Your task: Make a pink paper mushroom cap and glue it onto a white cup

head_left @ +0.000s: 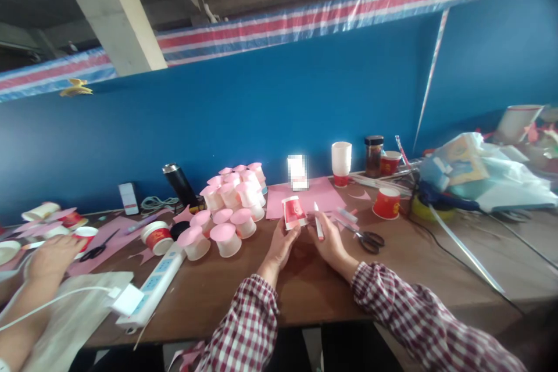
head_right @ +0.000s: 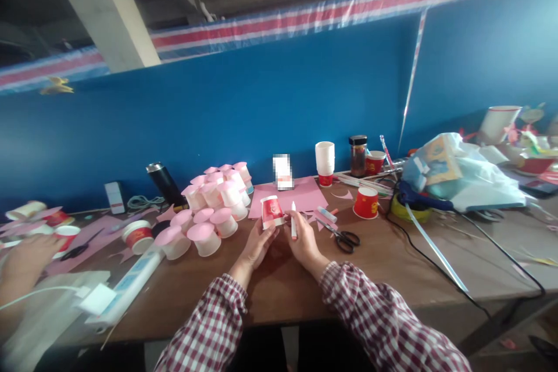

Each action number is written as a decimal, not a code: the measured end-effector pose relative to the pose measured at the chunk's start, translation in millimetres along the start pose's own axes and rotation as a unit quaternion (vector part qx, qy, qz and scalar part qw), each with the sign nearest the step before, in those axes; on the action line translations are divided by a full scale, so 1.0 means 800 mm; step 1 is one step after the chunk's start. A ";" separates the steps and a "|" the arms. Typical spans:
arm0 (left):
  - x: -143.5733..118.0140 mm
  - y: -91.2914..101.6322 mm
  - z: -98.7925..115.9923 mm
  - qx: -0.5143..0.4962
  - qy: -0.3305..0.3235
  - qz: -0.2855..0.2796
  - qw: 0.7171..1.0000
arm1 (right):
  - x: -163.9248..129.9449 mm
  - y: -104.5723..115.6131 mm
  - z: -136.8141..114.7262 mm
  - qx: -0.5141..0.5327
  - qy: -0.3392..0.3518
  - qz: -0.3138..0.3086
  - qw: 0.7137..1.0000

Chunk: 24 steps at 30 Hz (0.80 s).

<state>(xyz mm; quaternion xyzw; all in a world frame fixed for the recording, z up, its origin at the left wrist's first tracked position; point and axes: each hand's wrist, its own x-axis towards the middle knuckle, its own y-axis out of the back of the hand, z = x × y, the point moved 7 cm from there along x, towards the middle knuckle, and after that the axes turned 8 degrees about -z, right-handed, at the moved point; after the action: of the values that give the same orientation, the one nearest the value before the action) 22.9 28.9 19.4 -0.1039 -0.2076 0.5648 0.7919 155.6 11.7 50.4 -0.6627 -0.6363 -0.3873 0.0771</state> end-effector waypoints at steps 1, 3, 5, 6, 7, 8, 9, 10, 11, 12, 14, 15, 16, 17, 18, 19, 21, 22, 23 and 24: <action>0.000 0.000 -0.001 0.006 0.003 -0.003 1.000 | 0.000 0.000 0.000 0.000 0.002 0.001 1.000; 0.001 0.001 -0.003 0.019 0.006 -0.005 1.000 | 0.000 0.001 0.000 -0.002 0.006 0.004 1.000; 0.002 0.003 -0.007 0.030 0.012 -0.004 0.999 | 0.001 0.001 0.002 -0.006 0.008 0.006 1.000; 0.003 0.005 -0.009 0.035 0.014 0.001 0.999 | 0.001 0.001 0.003 -0.009 0.008 0.006 1.000; 0.005 0.007 -0.011 0.040 0.017 0.006 0.999 | 0.001 0.000 0.005 -0.011 0.009 0.004 1.000; 0.006 0.010 -0.013 0.045 0.021 0.013 0.999 | 0.001 0.000 0.006 -0.013 0.009 0.002 1.000; 0.007 0.014 -0.016 0.052 0.028 0.028 0.998 | 0.001 -0.002 0.007 -0.015 0.010 -0.003 1.000; 0.008 0.018 -0.017 0.060 0.029 0.045 0.997 | 0.001 -0.003 0.008 -0.016 0.009 -0.006 1.000; 0.009 0.023 -0.018 0.067 0.028 0.062 0.995 | 0.001 -0.004 0.009 -0.018 0.009 -0.009 1.000; 0.010 0.027 -0.019 0.069 0.025 0.074 0.995 | 0.001 -0.006 0.008 -0.018 0.009 -0.014 1.000; 0.011 0.031 -0.020 0.070 0.016 0.083 0.994 | 0.000 -0.009 0.006 -0.018 0.011 -0.025 0.999; 0.012 0.032 -0.021 0.072 0.013 0.084 0.994 | -0.001 -0.011 0.005 -0.017 0.012 -0.030 0.999; 0.012 0.033 -0.021 0.077 0.010 0.085 0.993 | -0.002 -0.013 0.004 -0.017 0.013 -0.035 0.999; 0.011 0.034 -0.021 0.085 0.007 0.090 0.992 | -0.002 -0.014 0.004 -0.018 0.013 -0.039 0.999; 0.011 0.035 -0.022 0.093 0.005 0.094 0.991 | -0.002 -0.015 0.004 -0.019 0.012 -0.042 0.999; 0.011 0.035 -0.023 0.098 0.004 0.096 0.991 | -0.002 -0.016 0.005 -0.019 0.009 -0.043 0.999; 0.012 0.033 -0.025 0.098 0.006 0.086 0.991 | 0.000 -0.016 0.009 -0.019 0.001 -0.043 0.999; 0.014 0.031 -0.027 0.094 0.010 0.075 0.993 | 0.003 -0.016 0.012 -0.018 -0.003 -0.043 0.999; 0.017 0.030 -0.029 0.092 0.014 0.064 0.994 | 0.006 -0.016 0.014 -0.018 -0.007 -0.043 0.999; 0.021 0.031 -0.029 0.097 0.016 0.057 0.993 | 0.011 -0.017 0.018 -0.017 -0.011 -0.043 0.999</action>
<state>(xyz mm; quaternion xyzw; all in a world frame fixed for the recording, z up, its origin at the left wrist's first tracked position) 16.9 54.3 -7.8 -0.0468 -0.1327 0.6249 0.7679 148.5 29.3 40.8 -0.6400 -0.6582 -0.3942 0.0421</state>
